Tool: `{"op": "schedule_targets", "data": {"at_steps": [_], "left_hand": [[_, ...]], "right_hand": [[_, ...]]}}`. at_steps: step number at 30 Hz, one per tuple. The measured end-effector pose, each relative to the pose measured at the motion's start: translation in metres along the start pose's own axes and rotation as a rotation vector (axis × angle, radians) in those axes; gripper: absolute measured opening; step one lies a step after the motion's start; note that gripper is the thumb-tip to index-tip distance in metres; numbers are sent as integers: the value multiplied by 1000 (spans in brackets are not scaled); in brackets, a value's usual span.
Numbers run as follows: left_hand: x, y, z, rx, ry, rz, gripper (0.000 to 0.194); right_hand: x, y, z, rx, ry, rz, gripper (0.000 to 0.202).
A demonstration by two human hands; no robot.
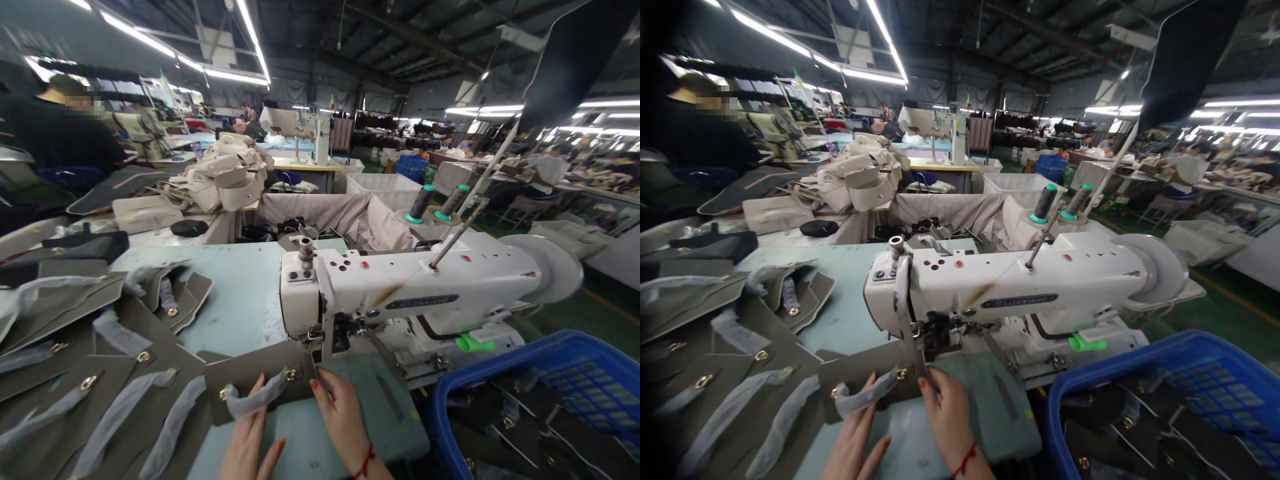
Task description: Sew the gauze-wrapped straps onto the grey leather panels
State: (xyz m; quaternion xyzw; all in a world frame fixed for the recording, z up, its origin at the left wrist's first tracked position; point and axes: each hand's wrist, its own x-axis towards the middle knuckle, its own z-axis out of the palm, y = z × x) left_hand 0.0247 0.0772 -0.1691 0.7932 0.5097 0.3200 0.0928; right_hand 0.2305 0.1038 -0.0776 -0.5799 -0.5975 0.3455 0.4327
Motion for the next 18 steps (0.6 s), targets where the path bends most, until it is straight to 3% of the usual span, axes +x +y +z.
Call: {"op": "schedule_targets", "data": {"at_steps": [2,4,7,9,12,18], "left_hand": [[43,-6,-1,128,60,9,81],[86,-11,-11,205,79,104,75],[124,-15,-31,259,-93,359,62],[132,-13,-45,298,-185,441,61],[132,-6,-59,376,-233,432,57],[135,2,-66,419,-264,449,55]], "right_hand": [[4,-7,4,4,-7,-15,30],[5,-10,7,3,12,-17,30],[5,-8,11,41,31,-22,31],[4,-6,14,90,19,-8,30],[4,-1,17,153,0,45,28],[3,6,20,177,19,104,34]]}}
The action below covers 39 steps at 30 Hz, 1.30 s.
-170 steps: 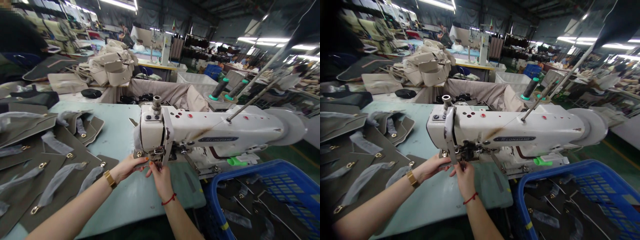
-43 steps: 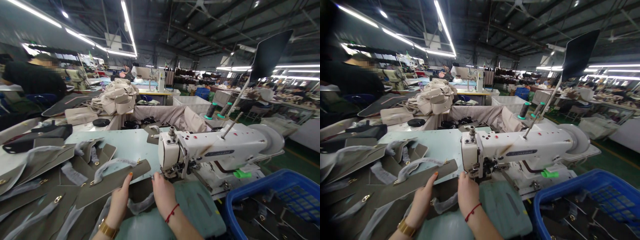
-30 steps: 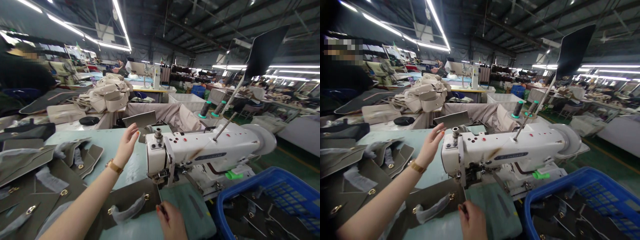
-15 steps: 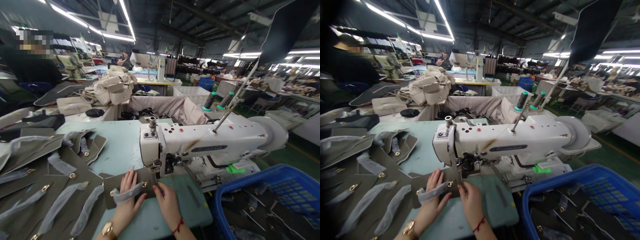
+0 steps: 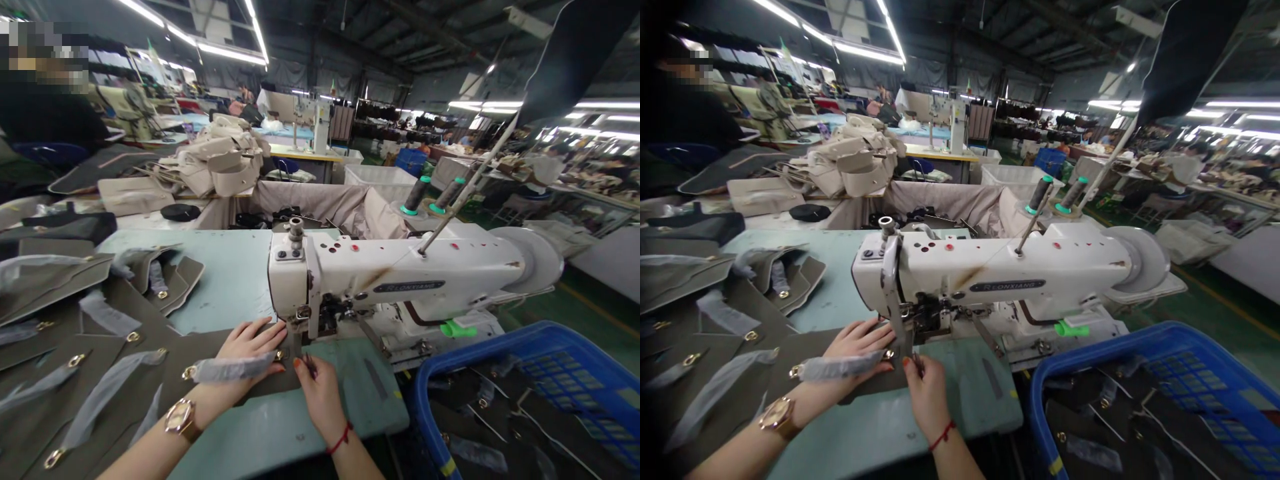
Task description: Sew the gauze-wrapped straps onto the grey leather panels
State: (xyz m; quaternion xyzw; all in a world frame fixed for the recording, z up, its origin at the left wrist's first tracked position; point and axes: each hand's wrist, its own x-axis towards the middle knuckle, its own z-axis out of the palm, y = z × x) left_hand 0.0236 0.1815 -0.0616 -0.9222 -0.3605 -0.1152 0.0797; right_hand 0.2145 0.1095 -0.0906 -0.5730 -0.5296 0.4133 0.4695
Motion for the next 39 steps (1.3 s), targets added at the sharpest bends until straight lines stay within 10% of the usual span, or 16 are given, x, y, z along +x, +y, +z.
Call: {"op": "schedule_targets", "data": {"at_steps": [39], "left_hand": [[16,-14,-19,-698,-23,-293,45]], "right_hand": [[15,-13,-26,82,-275,67,46]]}}
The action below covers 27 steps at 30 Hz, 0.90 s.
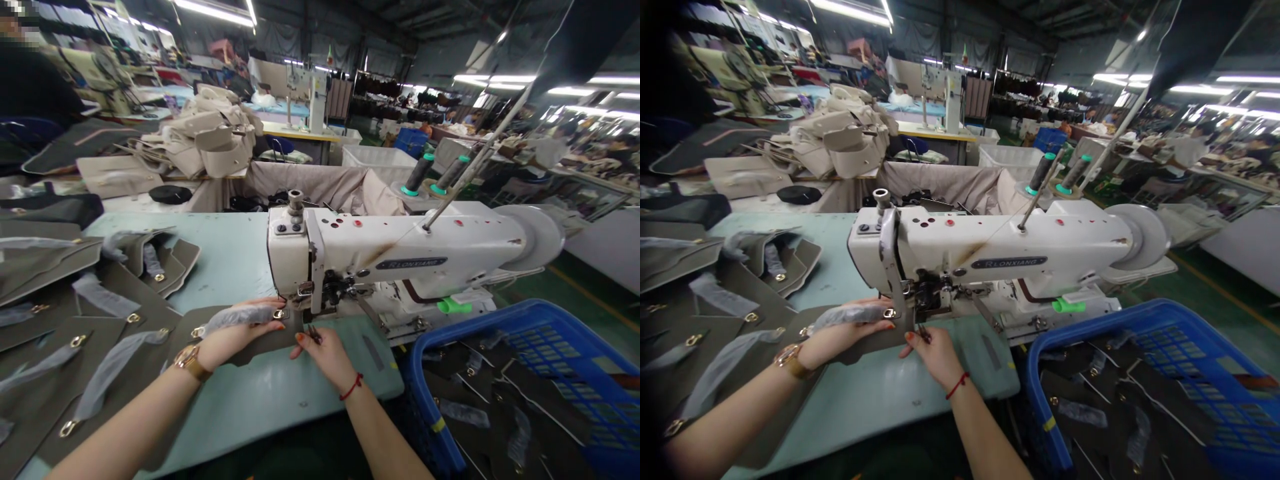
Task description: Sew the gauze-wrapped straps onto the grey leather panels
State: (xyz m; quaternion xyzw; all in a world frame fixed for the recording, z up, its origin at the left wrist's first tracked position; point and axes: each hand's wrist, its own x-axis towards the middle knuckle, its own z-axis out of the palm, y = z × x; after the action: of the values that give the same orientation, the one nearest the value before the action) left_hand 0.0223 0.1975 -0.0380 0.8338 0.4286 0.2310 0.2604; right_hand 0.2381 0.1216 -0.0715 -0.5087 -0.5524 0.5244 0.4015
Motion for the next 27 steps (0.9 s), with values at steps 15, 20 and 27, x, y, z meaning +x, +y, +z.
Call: {"op": "schedule_targets", "data": {"at_steps": [15,20,27], "left_hand": [[-1,-3,0,106,-10,50,45],[2,-12,5,195,-60,174,41],[7,-15,8,308,-155,198,41]], "right_hand": [[-1,4,8,45,60,32,50],[2,19,15,13,119,-8,52],[1,23,20,24,143,-14,53]]}}
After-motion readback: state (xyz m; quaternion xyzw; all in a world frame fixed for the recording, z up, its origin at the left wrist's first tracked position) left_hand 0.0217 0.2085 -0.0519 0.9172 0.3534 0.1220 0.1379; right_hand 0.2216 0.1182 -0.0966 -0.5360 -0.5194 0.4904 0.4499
